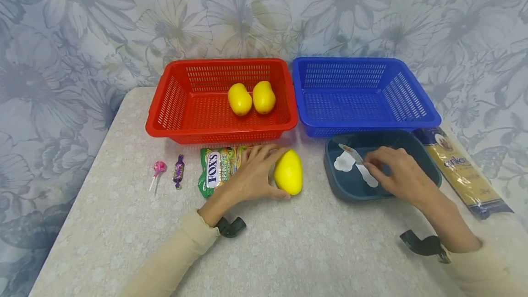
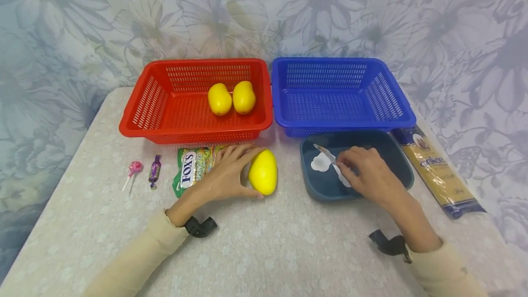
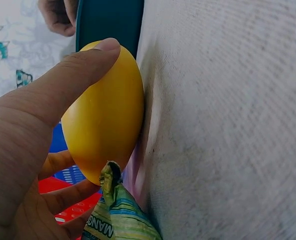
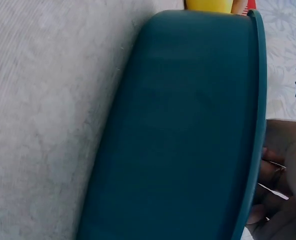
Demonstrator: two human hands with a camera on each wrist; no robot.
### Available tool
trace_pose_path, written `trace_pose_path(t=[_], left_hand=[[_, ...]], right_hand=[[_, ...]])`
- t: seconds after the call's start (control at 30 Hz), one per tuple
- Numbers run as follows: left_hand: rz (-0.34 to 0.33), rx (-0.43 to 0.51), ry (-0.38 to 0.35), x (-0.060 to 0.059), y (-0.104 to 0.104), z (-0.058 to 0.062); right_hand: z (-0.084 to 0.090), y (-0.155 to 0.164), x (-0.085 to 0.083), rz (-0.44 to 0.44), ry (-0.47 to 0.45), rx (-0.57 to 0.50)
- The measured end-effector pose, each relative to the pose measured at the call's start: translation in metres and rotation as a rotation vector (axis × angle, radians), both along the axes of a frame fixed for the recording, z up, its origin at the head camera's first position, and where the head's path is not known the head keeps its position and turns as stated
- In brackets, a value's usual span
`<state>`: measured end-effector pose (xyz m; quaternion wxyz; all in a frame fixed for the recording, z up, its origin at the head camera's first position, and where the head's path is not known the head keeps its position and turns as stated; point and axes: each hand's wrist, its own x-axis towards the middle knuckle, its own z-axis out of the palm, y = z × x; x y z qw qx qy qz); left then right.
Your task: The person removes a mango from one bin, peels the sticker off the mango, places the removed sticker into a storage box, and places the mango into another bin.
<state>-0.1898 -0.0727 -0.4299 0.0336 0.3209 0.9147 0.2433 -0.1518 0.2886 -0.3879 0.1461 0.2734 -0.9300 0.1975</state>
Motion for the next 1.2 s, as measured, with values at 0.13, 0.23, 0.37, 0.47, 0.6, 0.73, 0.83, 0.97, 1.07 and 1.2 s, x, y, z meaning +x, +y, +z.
trace_pose_path(t=[0.13, 0.23, 0.37, 0.47, 0.6, 0.73, 0.83, 0.97, 1.07, 1.2], left_hand=[[-0.002, 0.004, 0.007, 0.0, -0.002, 0.0], [-0.002, 0.007, 0.01, 0.0, -0.003, 0.001], [-0.003, 0.015, 0.015, -0.001, -0.004, 0.002], [-0.003, 0.019, 0.015, -0.001, -0.004, 0.002], [-0.001, 0.019, 0.011, -0.001, -0.005, 0.002], [-0.001, 0.021, 0.002, -0.001, -0.006, 0.003], [-0.003, 0.023, -0.008, 0.0, -0.006, 0.002], [-0.006, 0.014, -0.016, 0.0, -0.005, 0.002], [-0.007, -0.001, -0.015, 0.0, -0.003, 0.002], [-0.016, -0.011, -0.017, 0.0, -0.002, 0.002]], right_hand=[[0.0, -0.003, -0.002, 0.014, 0.0, -0.005], [0.001, -0.005, -0.002, 0.003, 0.0, -0.01], [0.005, -0.007, 0.0, -0.023, -0.003, -0.015], [0.009, -0.008, 0.0, -0.025, -0.006, -0.024], [0.015, -0.01, -0.006, 0.007, 0.03, -0.044], [0.022, -0.016, -0.015, 0.067, 0.091, -0.068], [0.027, -0.023, -0.021, 0.091, 0.106, -0.075], [0.032, -0.037, -0.03, 0.101, 0.083, -0.053], [0.035, -0.047, -0.036, 0.102, 0.055, -0.021], [0.037, -0.058, -0.044, 0.096, 0.027, 0.012]])
